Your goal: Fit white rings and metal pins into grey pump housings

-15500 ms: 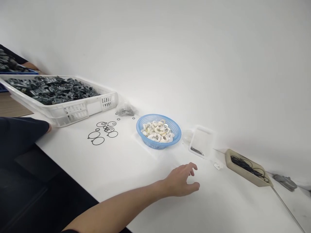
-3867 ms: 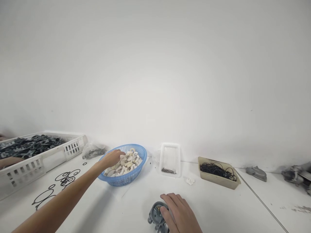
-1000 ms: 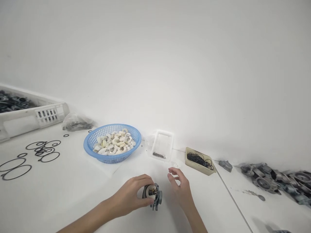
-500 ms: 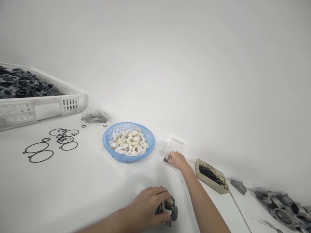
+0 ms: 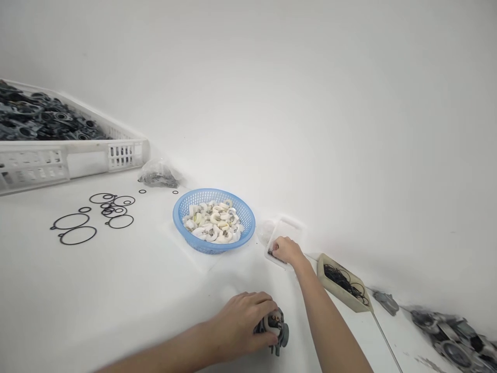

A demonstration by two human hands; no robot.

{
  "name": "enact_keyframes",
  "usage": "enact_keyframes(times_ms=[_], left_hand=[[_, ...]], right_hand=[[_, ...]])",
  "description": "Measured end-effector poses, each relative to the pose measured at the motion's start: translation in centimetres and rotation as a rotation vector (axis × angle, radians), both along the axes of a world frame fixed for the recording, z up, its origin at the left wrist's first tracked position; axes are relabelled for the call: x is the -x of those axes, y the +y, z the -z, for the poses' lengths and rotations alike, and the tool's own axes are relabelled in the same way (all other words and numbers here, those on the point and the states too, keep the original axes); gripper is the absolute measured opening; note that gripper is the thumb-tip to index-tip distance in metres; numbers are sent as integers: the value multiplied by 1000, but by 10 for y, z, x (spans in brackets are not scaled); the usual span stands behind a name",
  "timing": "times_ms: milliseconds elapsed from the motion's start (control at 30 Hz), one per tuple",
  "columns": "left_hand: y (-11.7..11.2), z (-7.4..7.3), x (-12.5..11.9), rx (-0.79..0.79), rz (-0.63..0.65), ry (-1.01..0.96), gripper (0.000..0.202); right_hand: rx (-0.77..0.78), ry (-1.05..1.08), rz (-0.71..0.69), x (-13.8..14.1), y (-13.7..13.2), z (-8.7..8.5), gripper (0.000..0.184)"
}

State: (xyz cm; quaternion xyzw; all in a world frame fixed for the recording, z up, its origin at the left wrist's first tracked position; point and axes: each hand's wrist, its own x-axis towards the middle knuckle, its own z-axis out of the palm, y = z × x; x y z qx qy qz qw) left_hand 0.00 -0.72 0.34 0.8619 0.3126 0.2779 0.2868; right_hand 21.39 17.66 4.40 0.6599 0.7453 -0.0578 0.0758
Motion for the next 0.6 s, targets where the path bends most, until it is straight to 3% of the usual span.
enact_keyframes(times_ms=[133,267,467,600], left_hand=[[0,2,1,6,4,-38,34],[-1,2,2,29,-9,-77,36],[-1,1,-1,81,-28,-132,37],[-3,0,-5,106,-34,-186,32]], right_hand=[[-66,226,-27,-9,-19,-11,22],[-146,558,-40,-21,-65,-16,21],[-168,953,69,-38,-166,2,43],[-198,1341,206,-30,-207,19,42]])
